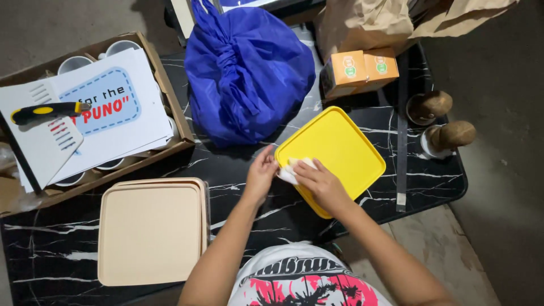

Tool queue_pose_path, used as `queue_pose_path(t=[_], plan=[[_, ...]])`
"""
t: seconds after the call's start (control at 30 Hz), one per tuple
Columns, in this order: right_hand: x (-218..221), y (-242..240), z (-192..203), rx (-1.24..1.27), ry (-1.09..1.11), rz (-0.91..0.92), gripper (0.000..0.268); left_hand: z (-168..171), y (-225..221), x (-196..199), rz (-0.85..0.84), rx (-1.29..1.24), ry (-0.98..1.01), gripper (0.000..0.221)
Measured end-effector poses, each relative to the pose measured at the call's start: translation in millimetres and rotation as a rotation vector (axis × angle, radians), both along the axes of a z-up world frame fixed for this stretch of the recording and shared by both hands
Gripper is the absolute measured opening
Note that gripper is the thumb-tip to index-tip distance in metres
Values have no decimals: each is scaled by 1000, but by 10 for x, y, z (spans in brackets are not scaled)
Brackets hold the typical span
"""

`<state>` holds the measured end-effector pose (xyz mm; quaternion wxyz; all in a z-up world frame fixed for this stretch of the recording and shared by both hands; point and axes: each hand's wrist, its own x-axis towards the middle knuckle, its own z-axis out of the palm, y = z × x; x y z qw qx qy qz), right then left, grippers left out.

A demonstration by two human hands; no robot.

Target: The recorder is cleaning and wiping down yellow and beige plastic containers and their lids using a white cloth.

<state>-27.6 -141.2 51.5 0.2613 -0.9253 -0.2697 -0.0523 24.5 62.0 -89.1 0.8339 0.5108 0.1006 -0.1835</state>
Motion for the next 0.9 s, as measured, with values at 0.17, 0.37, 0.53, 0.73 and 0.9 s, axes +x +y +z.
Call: queue_pose_path(t=[0.17,0.37,0.53,0.73,0.9], plan=[[-152,-444,202,-114,-12,53,45,134,59,167,-74,-29,22,62],[-168,-1065,-169,153,323,-473,41,226,12,138,-47,11,13,63],[20,-967,-1,1580,860,-584,41,530,-104,-303,-63,329,-73,72],[192,-691,59,1812,902,-460,55,409,-347,-513,-116,310,-94,85],[277,-806,-216,1680,841,-359,42,418,-228,-328,-93,266,-170,75]])
